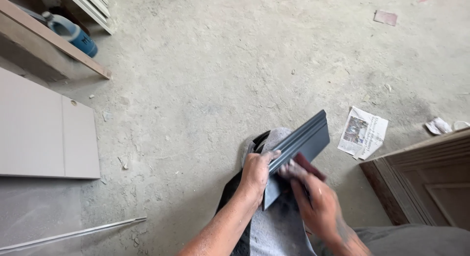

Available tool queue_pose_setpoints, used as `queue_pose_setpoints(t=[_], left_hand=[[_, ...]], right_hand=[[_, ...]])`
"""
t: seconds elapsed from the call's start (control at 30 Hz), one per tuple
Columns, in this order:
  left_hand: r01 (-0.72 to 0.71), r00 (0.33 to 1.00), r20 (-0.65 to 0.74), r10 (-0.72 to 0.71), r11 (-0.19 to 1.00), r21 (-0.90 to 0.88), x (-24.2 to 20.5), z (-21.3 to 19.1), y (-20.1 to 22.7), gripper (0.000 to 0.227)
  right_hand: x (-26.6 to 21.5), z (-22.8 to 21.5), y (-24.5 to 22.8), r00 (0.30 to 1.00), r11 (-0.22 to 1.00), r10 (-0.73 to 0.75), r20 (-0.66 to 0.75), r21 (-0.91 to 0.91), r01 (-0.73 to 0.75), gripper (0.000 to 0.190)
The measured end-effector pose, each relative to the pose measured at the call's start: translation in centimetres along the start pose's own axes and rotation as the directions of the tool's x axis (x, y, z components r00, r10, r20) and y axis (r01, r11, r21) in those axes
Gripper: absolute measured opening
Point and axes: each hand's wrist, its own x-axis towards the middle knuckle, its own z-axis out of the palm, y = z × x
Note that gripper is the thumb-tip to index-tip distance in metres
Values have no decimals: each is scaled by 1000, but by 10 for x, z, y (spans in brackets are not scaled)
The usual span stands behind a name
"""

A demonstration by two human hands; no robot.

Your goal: Sanding small grey decorative trim pieces using sandpaper to smooth the surface and edges.

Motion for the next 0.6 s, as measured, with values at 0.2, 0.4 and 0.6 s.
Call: queue_pose_setpoints(t=[0.2, 0.4, 0.6], left_hand=[[-121, 992, -12, 124, 984, 130, 16, -11, -11, 60], [19, 1000, 22, -19, 1000, -5, 2, -3, 8, 49], [-44, 997, 72, 35, 991, 128, 2, -11, -1, 40]], right_hand=[[-1, -8, -41, 989, 955, -129, 69, 276, 105, 26], [10, 0, -15, 997, 990, 37, -65, 139, -27, 31], [-3, 7, 48, 990, 987, -143, 17, 82, 141, 37]])
